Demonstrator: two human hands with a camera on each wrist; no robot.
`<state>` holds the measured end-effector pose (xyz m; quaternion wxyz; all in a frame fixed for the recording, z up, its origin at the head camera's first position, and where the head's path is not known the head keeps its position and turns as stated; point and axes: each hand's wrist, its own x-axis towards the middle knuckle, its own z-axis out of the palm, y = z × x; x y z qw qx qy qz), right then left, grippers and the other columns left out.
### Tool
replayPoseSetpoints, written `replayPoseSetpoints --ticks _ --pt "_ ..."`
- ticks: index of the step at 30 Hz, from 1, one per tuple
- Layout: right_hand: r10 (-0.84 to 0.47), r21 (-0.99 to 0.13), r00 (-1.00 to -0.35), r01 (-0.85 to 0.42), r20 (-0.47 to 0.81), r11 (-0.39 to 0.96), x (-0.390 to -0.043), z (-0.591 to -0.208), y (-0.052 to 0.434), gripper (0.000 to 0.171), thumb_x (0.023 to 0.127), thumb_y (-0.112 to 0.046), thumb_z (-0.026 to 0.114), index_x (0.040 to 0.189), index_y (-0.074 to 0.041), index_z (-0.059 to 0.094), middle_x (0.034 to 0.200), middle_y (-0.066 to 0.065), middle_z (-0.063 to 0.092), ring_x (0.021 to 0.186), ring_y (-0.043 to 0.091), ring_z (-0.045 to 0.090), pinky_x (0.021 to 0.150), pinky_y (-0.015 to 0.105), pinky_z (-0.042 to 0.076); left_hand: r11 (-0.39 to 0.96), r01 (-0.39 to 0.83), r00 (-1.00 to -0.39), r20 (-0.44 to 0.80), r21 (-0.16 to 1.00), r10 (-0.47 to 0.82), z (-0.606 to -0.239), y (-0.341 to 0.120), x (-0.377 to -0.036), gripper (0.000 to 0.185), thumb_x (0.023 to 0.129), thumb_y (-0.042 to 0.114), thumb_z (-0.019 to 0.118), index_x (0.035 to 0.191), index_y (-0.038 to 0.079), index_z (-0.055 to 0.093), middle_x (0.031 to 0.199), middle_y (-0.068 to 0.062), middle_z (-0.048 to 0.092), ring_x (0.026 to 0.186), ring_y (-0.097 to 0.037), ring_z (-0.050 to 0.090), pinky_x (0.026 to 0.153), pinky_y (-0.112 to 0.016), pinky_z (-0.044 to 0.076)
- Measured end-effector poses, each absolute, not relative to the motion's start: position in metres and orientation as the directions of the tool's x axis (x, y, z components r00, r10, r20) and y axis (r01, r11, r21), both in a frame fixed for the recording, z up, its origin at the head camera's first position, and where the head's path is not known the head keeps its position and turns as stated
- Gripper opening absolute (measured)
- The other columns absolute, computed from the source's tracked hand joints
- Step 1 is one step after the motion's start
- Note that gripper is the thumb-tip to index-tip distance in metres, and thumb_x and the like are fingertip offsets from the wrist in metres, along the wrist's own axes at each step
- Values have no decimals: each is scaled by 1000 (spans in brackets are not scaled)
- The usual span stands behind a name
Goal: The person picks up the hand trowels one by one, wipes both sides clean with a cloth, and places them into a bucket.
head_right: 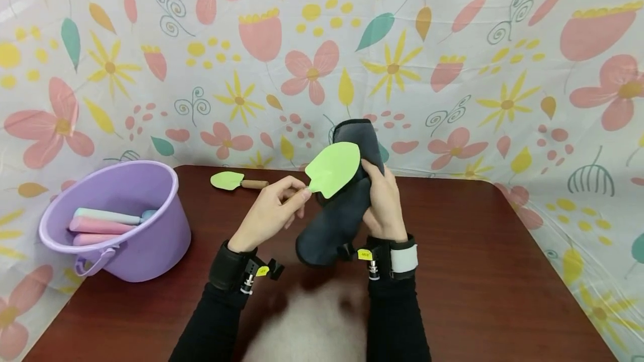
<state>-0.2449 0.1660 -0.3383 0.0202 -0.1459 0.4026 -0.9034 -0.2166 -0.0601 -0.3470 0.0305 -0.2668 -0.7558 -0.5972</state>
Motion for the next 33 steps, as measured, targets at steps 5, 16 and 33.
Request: replayPoseSetpoints --ticks 5,16,33 --pt "-412 -405 -827 251 383 -879 -250 -342 158 31 109 -22 34 110 0 55 107 12 56 100 24 57 92 32 44 132 442 -843 360 887 401 -349 -56 -220 15 101 21 57 104 7 59 73 -18 59 49 -22 44 49 -29 38" --pt "-472 -211 -751 424 462 -881 -252 -344 161 37 109 -29 32 125 -1 51 116 12 53 116 26 52 105 32 35 226 408 -863 294 884 410 -363 -61 -229 19 98 36 61 104 18 62 73 -8 62 56 -29 52 53 -33 44" --pt "-384 -134 -769 370 512 -919 -249 -345 181 50 110 -25 27 158 -23 14 161 1 18 144 21 24 116 31 8 303 397 -883 271 866 384 -351 -66 -224 18 98 28 63 99 11 66 68 -5 58 69 -18 58 71 -37 46"
